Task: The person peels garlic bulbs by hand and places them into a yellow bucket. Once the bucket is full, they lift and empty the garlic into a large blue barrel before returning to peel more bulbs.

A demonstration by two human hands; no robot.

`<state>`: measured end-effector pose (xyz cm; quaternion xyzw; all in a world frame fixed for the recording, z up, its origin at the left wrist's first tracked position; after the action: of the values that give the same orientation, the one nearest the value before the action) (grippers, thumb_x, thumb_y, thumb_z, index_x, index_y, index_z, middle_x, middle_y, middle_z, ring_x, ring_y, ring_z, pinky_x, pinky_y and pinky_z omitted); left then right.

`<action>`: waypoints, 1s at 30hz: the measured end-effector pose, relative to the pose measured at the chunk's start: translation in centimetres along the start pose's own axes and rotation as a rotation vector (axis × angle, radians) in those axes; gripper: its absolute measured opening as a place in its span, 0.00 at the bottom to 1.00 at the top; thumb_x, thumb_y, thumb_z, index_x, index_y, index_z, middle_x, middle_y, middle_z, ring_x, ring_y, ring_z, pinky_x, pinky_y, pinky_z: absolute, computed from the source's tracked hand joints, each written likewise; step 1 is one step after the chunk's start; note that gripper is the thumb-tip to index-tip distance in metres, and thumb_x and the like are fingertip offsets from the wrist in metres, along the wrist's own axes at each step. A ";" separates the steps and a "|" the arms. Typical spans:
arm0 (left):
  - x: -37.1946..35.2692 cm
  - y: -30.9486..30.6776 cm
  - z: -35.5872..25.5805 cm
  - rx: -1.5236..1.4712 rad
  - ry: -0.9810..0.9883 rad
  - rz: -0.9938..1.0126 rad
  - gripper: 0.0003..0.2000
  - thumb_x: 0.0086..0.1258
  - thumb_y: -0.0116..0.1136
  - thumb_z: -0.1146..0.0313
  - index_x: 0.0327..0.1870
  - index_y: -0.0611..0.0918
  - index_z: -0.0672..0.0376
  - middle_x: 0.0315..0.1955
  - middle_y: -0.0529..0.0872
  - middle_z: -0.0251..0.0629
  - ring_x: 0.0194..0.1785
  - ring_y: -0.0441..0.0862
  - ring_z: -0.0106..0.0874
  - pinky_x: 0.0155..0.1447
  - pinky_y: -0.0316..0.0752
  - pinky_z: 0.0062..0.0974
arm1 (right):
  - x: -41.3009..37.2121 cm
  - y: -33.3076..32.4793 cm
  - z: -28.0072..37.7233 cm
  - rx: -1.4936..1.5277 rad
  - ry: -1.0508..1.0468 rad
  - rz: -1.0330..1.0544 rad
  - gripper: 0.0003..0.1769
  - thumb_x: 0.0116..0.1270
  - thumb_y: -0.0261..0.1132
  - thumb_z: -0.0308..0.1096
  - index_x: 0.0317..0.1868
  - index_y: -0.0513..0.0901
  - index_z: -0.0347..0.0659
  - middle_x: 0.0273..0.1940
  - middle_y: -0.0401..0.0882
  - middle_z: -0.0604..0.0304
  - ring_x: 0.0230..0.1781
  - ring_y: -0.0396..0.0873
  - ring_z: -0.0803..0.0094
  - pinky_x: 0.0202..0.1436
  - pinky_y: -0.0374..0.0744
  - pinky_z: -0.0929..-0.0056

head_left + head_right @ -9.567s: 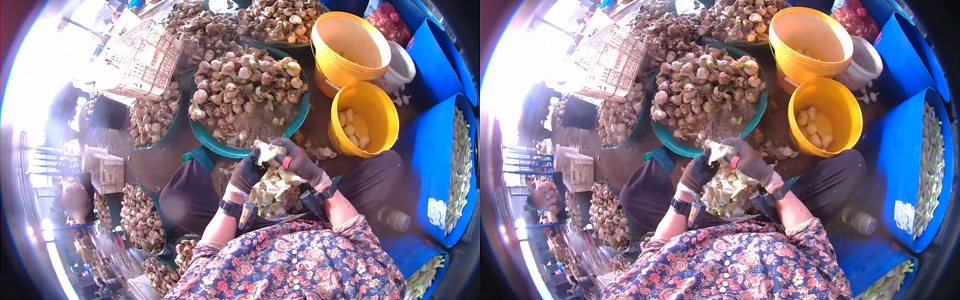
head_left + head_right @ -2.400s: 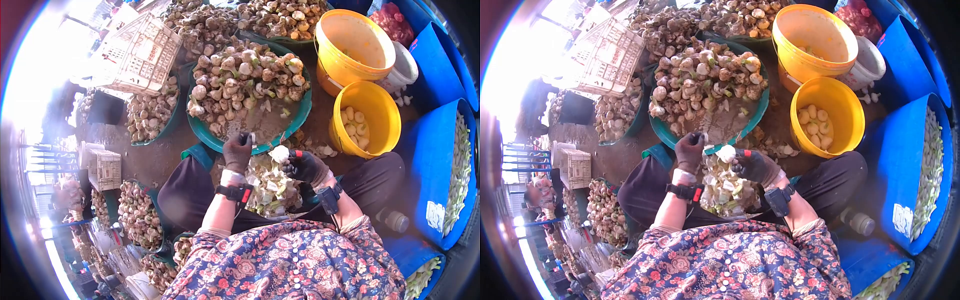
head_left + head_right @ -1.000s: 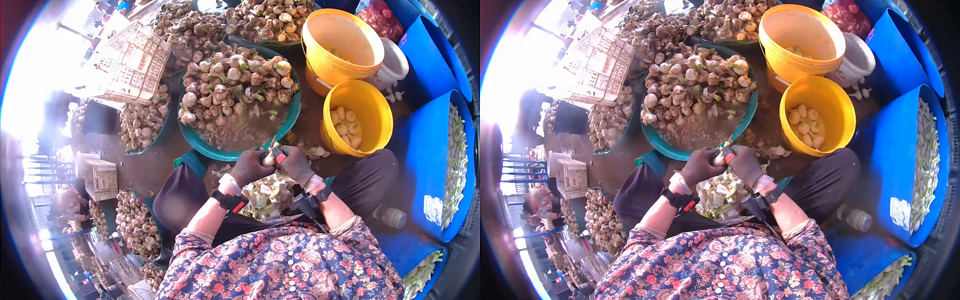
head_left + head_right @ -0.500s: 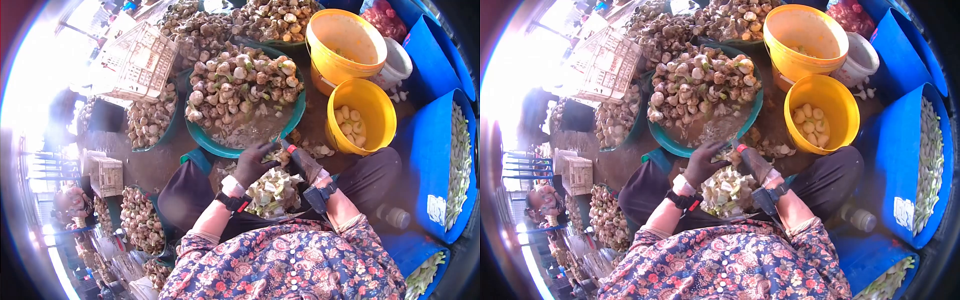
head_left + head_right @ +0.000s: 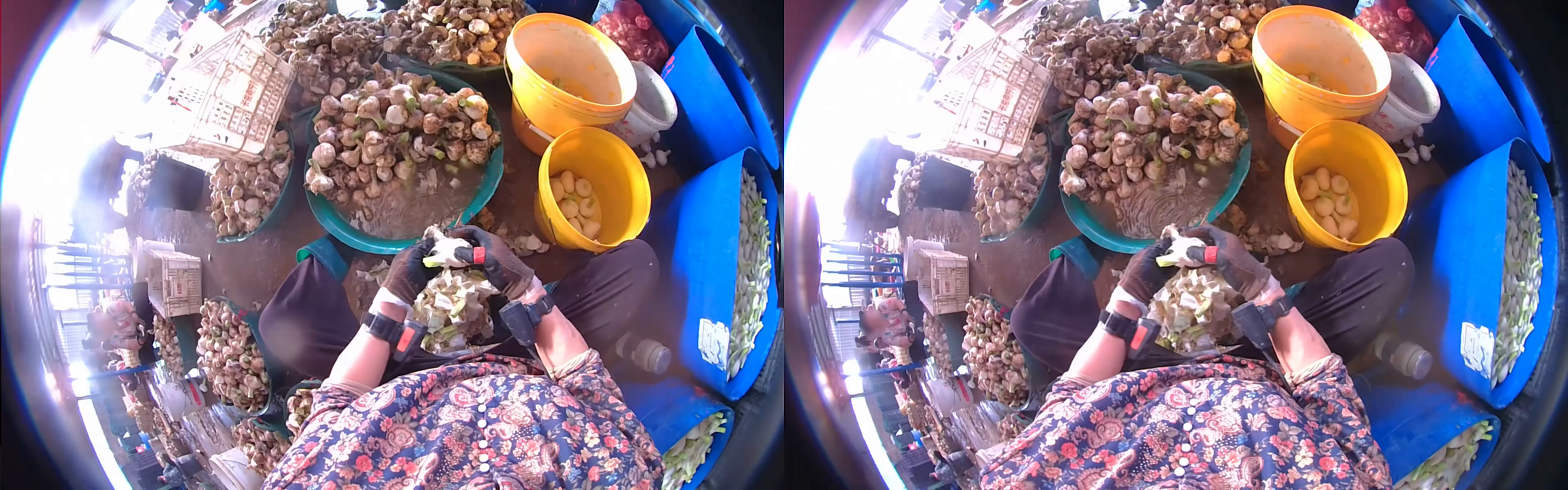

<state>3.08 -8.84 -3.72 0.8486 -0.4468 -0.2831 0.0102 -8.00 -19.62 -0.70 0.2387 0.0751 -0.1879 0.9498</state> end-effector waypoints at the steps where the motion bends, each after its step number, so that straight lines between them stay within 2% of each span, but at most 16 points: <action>1: -0.4 0.3 -0.7 -0.002 0.060 0.036 0.15 0.70 0.54 0.62 0.49 0.77 0.63 0.39 0.83 0.35 0.40 0.80 0.24 0.43 0.78 0.25 | 0.0 0.2 0.1 0.159 0.020 0.003 0.29 0.59 0.66 0.46 0.54 0.72 0.33 0.48 0.74 0.56 0.48 0.75 0.70 0.52 0.75 0.73; 2: -0.9 0.5 -1.3 -0.006 0.121 0.071 0.15 0.70 0.53 0.61 0.50 0.77 0.63 0.40 0.82 0.35 0.41 0.80 0.24 0.44 0.78 0.25 | 0.0 0.7 0.0 0.321 0.043 0.007 0.29 0.59 0.66 0.46 0.54 0.72 0.34 0.48 0.75 0.56 0.47 0.75 0.70 0.52 0.76 0.71; 4: -1.3 1.0 -1.0 -0.486 -0.138 0.062 0.16 0.71 0.52 0.61 0.51 0.76 0.64 0.41 0.82 0.36 0.43 0.80 0.25 0.45 0.77 0.24 | 0.4 0.8 -2.1 0.620 0.112 -0.007 0.26 0.63 0.62 0.49 0.52 0.74 0.36 0.44 0.76 0.57 0.43 0.77 0.70 0.48 0.78 0.70; 7: -1.0 -0.3 -2.1 -0.070 -0.055 -0.051 0.17 0.70 0.52 0.62 0.53 0.75 0.65 0.42 0.82 0.37 0.45 0.79 0.25 0.49 0.75 0.24 | 0.1 0.5 -2.4 0.457 0.277 -0.015 0.25 0.67 0.56 0.51 0.51 0.75 0.38 0.39 0.77 0.59 0.36 0.78 0.71 0.42 0.78 0.73; 8: -0.7 -0.4 -2.7 0.055 0.109 -0.033 0.21 0.67 0.56 0.65 0.57 0.72 0.66 0.48 0.79 0.40 0.50 0.78 0.28 0.55 0.73 0.26 | -0.2 0.0 -2.5 0.334 0.374 -0.124 0.21 0.68 0.54 0.52 0.40 0.78 0.42 0.30 0.77 0.63 0.28 0.76 0.75 0.33 0.75 0.78; 11: -1.8 1.7 -4.6 0.417 0.273 0.107 0.26 0.63 0.61 0.65 0.60 0.69 0.67 0.55 0.76 0.42 0.53 0.76 0.29 0.58 0.71 0.28 | 1.2 -0.4 -5.5 0.662 0.384 0.027 0.22 0.68 0.54 0.54 0.26 0.76 0.44 0.23 0.74 0.65 0.23 0.73 0.77 0.26 0.70 0.79; 13: -3.2 4.0 -6.8 1.108 0.591 0.193 0.32 0.55 0.65 0.68 0.63 0.68 0.58 0.54 0.76 0.48 0.54 0.77 0.41 0.59 0.69 0.33 | 1.2 -2.2 -7.5 0.349 0.432 -0.130 0.27 0.64 0.57 0.60 0.32 0.79 0.41 0.21 0.73 0.66 0.16 0.70 0.77 0.18 0.68 0.76; 15: -3.7 4.6 -6.7 1.189 0.606 0.157 0.27 0.54 0.64 0.67 0.59 0.73 0.55 0.48 0.78 0.47 0.51 0.76 0.45 0.56 0.71 0.37 | 1.0 -3.1 -8.0 0.133 0.415 -0.170 0.25 0.65 0.56 0.58 0.32 0.79 0.41 0.20 0.72 0.65 0.15 0.70 0.75 0.18 0.68 0.75; 16: -3.4 4.7 -6.3 1.289 0.623 0.176 0.24 0.55 0.63 0.66 0.56 0.75 0.55 0.47 0.79 0.45 0.51 0.77 0.45 0.54 0.72 0.37 | 0.2 -3.2 -6.4 -0.085 0.616 -0.307 0.25 0.64 0.59 0.56 0.31 0.79 0.39 0.18 0.73 0.60 0.18 0.74 0.68 0.21 0.71 0.71; 18: -2.7 4.5 -4.8 1.485 0.652 0.209 0.19 0.57 0.62 0.66 0.51 0.79 0.55 0.44 0.81 0.42 0.49 0.77 0.43 0.49 0.74 0.38 | 1.9 -3.6 -7.2 -0.458 0.195 -0.200 0.25 0.63 0.60 0.56 0.30 0.80 0.38 0.20 0.76 0.55 0.23 0.77 0.62 0.24 0.72 0.68; 21: -2.2 3.9 -3.2 1.479 0.608 0.100 0.13 0.60 0.60 0.66 0.46 0.81 0.55 0.40 0.83 0.38 0.42 0.80 0.41 0.43 0.75 0.35 | 1.4 -3.7 -6.6 -0.652 0.152 -0.211 0.20 0.62 0.62 0.49 0.34 0.80 0.37 0.29 0.79 0.47 0.32 0.79 0.52 0.32 0.76 0.67; 23: -2.2 3.4 -2.8 1.294 0.349 0.062 0.12 0.62 0.60 0.66 0.45 0.81 0.58 0.38 0.84 0.39 0.36 0.82 0.39 0.40 0.76 0.32 | 0.1 -2.2 -2.8 -0.601 0.423 -0.277 0.17 0.63 0.62 0.45 0.39 0.79 0.38 0.32 0.79 0.45 0.32 0.79 0.52 0.34 0.77 0.68; 24: -2.1 3.1 -2.4 1.197 0.223 0.043 0.12 0.63 0.60 0.66 0.45 0.80 0.59 0.36 0.84 0.40 0.33 0.82 0.38 0.38 0.77 0.31 | 0.1 -1.9 -2.4 -0.605 0.362 -0.268 0.18 0.64 0.62 0.45 0.41 0.79 0.38 0.33 0.80 0.47 0.32 0.79 0.54 0.35 0.77 0.69; 27: -0.3 0.4 1.8 0.253 -0.151 -0.041 0.12 0.66 0.58 0.65 0.45 0.79 0.64 0.32 0.84 0.38 0.29 0.82 0.33 0.38 0.78 0.28 | 0.3 -1.3 -1.9 -0.430 0.203 -0.195 0.21 0.64 0.62 0.46 0.47 0.77 0.37 0.36 0.81 0.53 0.33 0.80 0.61 0.40 0.78 0.70; 28: -1.2 0.7 0.9 0.012 -0.258 -0.030 0.14 0.69 0.56 0.65 0.46 0.78 0.67 0.36 0.83 0.37 0.32 0.81 0.26 0.36 0.77 0.20 | 0.5 -1.0 -2.2 -0.246 0.168 -0.136 0.22 0.64 0.61 0.46 0.49 0.76 0.36 0.38 0.81 0.55 0.35 0.79 0.63 0.41 0.78 0.70; 30: -0.6 0.2 2.2 -0.381 -0.261 0.062 0.14 0.69 0.55 0.65 0.51 0.76 0.64 0.41 0.82 0.36 0.43 0.80 0.26 0.44 0.77 0.23 | 0.3 -0.2 -0.7 0.068 0.044 -0.042 0.22 0.65 0.61 0.43 0.52 0.75 0.34 0.47 0.77 0.60 0.45 0.76 0.71 0.50 0.76 0.70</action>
<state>1.53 -7.97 -5.20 0.7736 -0.4086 -0.4691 0.1209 -7.83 -19.54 -1.49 0.2731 0.0946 -0.2050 0.9351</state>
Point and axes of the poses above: each hand's wrist, its own x-axis towards the middle knuckle, its own y-axis out of the palm, z = x × y, the point moved 6 cm from there along x, towards the middle knuckle
